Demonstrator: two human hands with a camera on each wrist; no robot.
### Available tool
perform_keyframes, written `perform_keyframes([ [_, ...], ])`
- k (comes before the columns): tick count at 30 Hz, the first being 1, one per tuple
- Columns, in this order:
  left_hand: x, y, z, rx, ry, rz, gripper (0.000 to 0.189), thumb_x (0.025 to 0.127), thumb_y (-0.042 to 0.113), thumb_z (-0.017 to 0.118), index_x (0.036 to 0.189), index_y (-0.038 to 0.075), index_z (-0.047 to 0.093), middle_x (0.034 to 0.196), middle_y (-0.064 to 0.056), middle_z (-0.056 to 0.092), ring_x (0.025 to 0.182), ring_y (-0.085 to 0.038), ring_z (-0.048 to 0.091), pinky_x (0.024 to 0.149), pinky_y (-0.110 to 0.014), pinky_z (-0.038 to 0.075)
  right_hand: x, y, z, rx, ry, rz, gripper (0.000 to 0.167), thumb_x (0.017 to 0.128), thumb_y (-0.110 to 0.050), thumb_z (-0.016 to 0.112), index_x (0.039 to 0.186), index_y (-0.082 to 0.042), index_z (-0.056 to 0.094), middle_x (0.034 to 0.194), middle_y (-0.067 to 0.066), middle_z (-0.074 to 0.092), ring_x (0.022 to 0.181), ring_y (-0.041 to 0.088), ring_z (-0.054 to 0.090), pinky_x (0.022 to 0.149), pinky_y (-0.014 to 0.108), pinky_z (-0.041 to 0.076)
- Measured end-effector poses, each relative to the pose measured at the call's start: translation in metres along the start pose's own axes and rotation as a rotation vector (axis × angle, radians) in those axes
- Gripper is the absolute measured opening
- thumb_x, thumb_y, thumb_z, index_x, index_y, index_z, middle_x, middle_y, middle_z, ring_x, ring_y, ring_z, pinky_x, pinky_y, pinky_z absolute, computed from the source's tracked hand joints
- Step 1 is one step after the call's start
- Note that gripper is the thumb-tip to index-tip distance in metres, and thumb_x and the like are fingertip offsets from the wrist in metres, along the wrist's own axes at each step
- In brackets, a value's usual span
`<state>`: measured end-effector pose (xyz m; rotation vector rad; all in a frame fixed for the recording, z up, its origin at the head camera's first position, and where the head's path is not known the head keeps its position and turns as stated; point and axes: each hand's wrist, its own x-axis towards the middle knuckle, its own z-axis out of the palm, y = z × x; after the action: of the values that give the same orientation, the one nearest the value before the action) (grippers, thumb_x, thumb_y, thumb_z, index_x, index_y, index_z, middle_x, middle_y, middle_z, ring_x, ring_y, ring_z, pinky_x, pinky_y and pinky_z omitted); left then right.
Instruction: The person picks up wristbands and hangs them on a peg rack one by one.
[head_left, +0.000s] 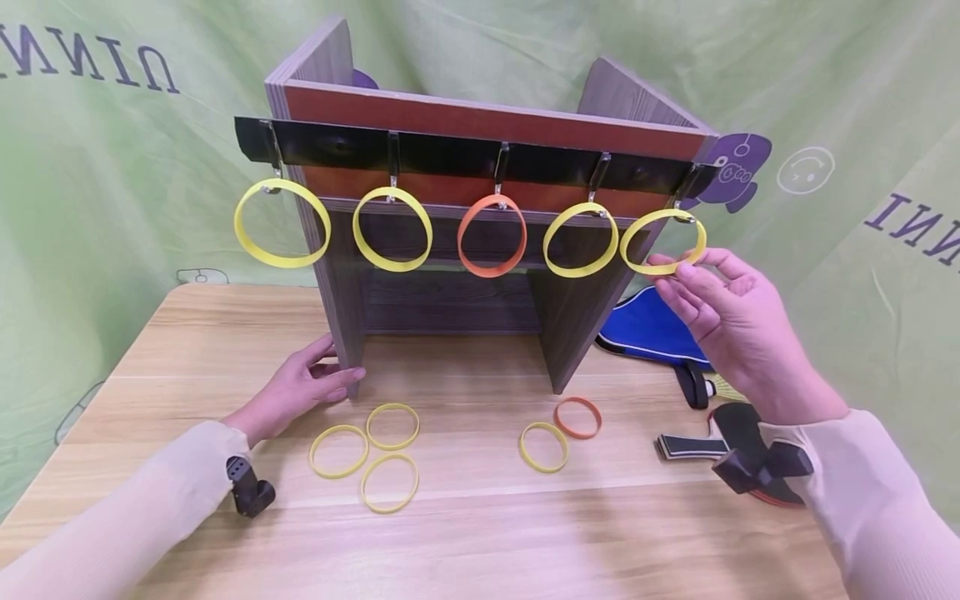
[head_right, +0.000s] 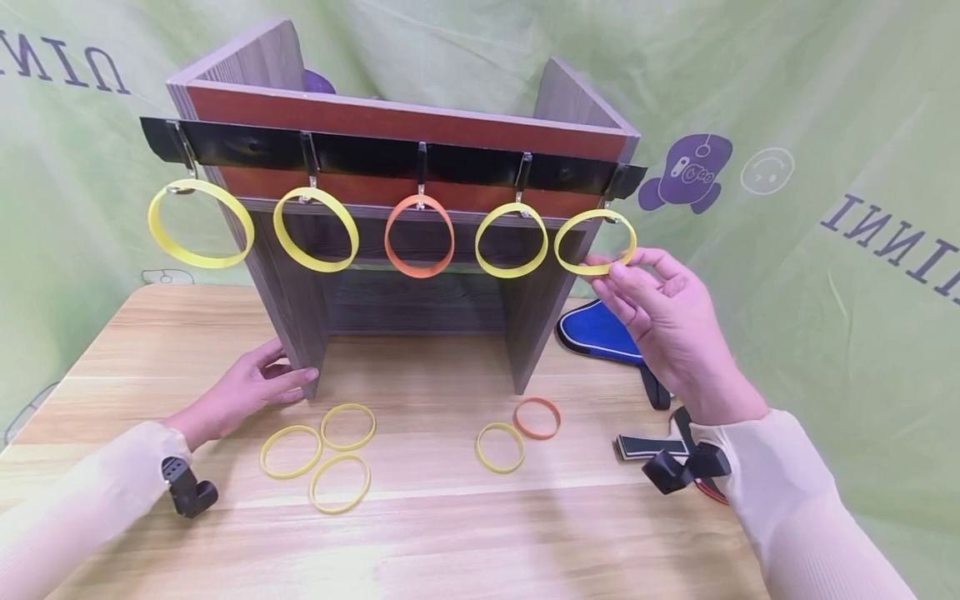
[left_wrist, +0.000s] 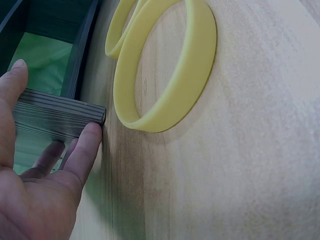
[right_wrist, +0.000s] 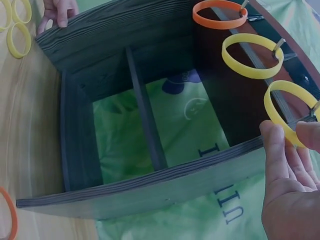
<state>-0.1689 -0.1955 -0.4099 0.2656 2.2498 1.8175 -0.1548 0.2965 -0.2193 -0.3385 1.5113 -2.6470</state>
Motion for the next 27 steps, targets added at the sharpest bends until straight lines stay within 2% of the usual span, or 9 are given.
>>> perform_keyframes([
  [9, 0.0, 0.0, -0.001, 0.002, 0.005, -0.008, 0.075, 0.101, 0.025, 0.071, 0.165, 0.018, 0.032, 0.154, -0.025, 0.047, 0.114, -0.008, 0.066, 0.092, -0.028, 0.063, 0.0, 0.004, 0.0, -0.044, -0.016, 0.032, 0.017, 0.104, 0.007, 0.054, 0.116, 0.001, 0.065, 0.116, 0.019, 0.079, 0.108, 0.028, 0.078, 0.093, 0.031, 0.063],
  [14, -0.001, 0.001, -0.001, -0.004, 0.009, -0.008, 0.075, 0.101, 0.024, 0.071, 0.165, 0.017, 0.031, 0.153, -0.025, 0.047, 0.112, -0.005, 0.066, 0.091, -0.028, 0.063, -0.001, 0.008, -0.001, -0.033, -0.069, 0.089, 0.019, 0.106, 0.006, 0.05, 0.115, 0.002, 0.066, 0.119, 0.02, 0.078, 0.111, 0.031, 0.077, 0.095, 0.032, 0.062],
  [18, -0.002, 0.002, -0.002, -0.003, 0.014, -0.01, 0.076, 0.101, 0.024, 0.071, 0.165, 0.016, 0.031, 0.153, -0.026, 0.046, 0.111, -0.004, 0.066, 0.091, -0.028, 0.063, -0.003, 0.016, -0.001, -0.09, -0.11, 0.125, 0.022, 0.107, 0.005, 0.049, 0.117, 0.003, 0.068, 0.117, 0.019, 0.079, 0.11, 0.029, 0.078, 0.095, 0.031, 0.062],
  [22, -0.002, 0.002, -0.002, 0.002, 0.02, -0.008, 0.075, 0.101, 0.024, 0.071, 0.165, 0.017, 0.031, 0.153, -0.026, 0.047, 0.113, -0.007, 0.066, 0.092, -0.029, 0.063, -0.007, 0.03, 0.005, -0.259, -0.16, 0.149, 0.018, 0.106, 0.004, 0.051, 0.119, 0.003, 0.064, 0.114, 0.017, 0.079, 0.108, 0.026, 0.078, 0.097, 0.031, 0.062],
  [27, -0.001, 0.002, -0.001, -0.004, 0.016, -0.007, 0.076, 0.101, 0.023, 0.071, 0.165, 0.014, 0.03, 0.153, -0.028, 0.046, 0.118, -0.014, 0.065, 0.094, -0.031, 0.063, -0.014, 0.05, 0.013, -0.646, -0.275, 0.187, 0.018, 0.105, -0.003, 0.06, 0.121, 0.005, 0.059, 0.114, 0.009, 0.081, 0.109, 0.024, 0.078, 0.097, 0.031, 0.062],
])
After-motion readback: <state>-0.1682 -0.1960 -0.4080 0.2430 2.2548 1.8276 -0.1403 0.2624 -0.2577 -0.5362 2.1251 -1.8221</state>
